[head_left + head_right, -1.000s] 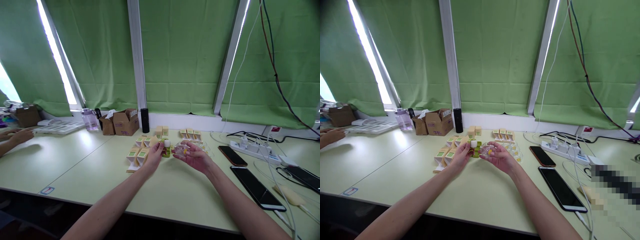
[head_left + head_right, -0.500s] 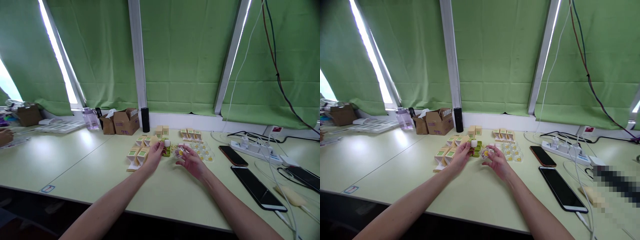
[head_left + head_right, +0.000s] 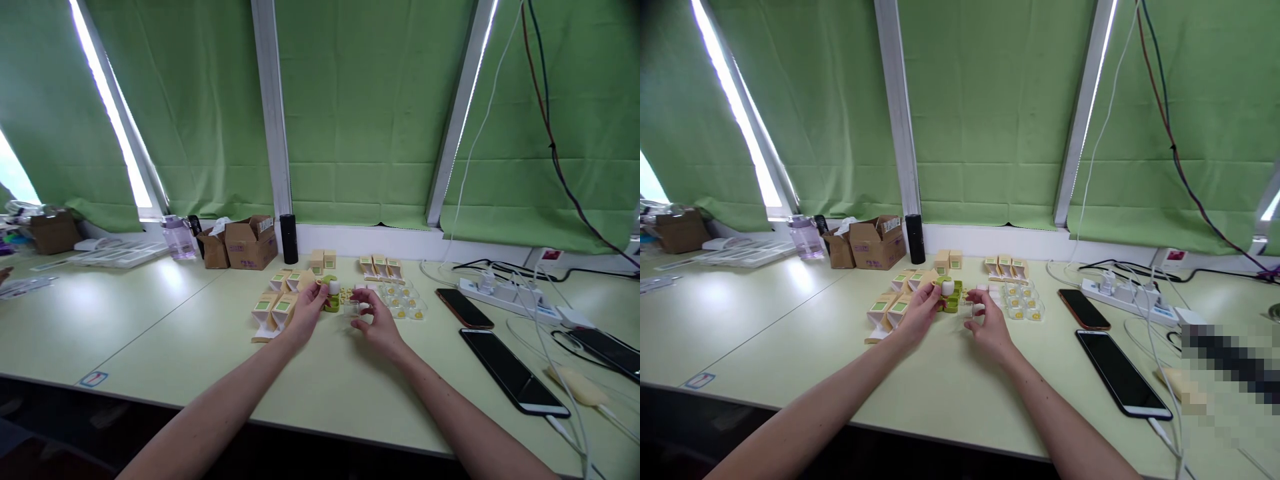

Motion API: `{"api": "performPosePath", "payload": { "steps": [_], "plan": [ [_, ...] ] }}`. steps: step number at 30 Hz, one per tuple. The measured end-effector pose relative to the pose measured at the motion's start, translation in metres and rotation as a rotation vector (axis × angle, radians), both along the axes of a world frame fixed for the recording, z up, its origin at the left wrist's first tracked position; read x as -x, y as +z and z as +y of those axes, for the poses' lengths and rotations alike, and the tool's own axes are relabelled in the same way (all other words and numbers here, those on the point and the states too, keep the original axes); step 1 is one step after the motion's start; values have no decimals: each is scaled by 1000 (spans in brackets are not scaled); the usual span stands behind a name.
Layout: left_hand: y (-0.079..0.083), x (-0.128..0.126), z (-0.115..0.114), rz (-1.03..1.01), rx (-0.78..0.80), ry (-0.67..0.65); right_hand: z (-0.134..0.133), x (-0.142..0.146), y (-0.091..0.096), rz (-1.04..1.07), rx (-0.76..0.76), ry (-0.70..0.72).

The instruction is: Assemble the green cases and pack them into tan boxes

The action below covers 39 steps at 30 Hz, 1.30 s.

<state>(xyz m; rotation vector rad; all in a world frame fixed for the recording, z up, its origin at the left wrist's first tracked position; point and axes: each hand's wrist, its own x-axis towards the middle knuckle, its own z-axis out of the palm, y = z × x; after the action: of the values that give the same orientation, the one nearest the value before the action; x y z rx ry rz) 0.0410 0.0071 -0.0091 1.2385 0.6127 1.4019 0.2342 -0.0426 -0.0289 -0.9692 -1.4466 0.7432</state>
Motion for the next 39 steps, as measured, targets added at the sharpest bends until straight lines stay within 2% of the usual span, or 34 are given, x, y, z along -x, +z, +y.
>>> {"api": "performPosePath", "payload": {
  "steps": [4, 10, 16, 24, 31, 39],
  "plan": [
    [2, 0, -2, -2, -15, -4, 0, 0, 2, 105, 47, 42],
    [4, 0, -1, 73, -33, 27, 4, -4, 6, 347, 135, 192],
    [4, 1, -2, 130, -39, 46, 3, -3, 7, 447, 216, 211],
    [2, 1, -4, 162, -55, 1, 1, -3, 10, 390, 224, 179],
    [2, 0, -5, 250, -94, 0, -1, -2, 15, 393, 202, 199],
    [5, -2, -10, 288, -158, 32, 1, -2, 12, 392, 186, 212]
  ]
}}
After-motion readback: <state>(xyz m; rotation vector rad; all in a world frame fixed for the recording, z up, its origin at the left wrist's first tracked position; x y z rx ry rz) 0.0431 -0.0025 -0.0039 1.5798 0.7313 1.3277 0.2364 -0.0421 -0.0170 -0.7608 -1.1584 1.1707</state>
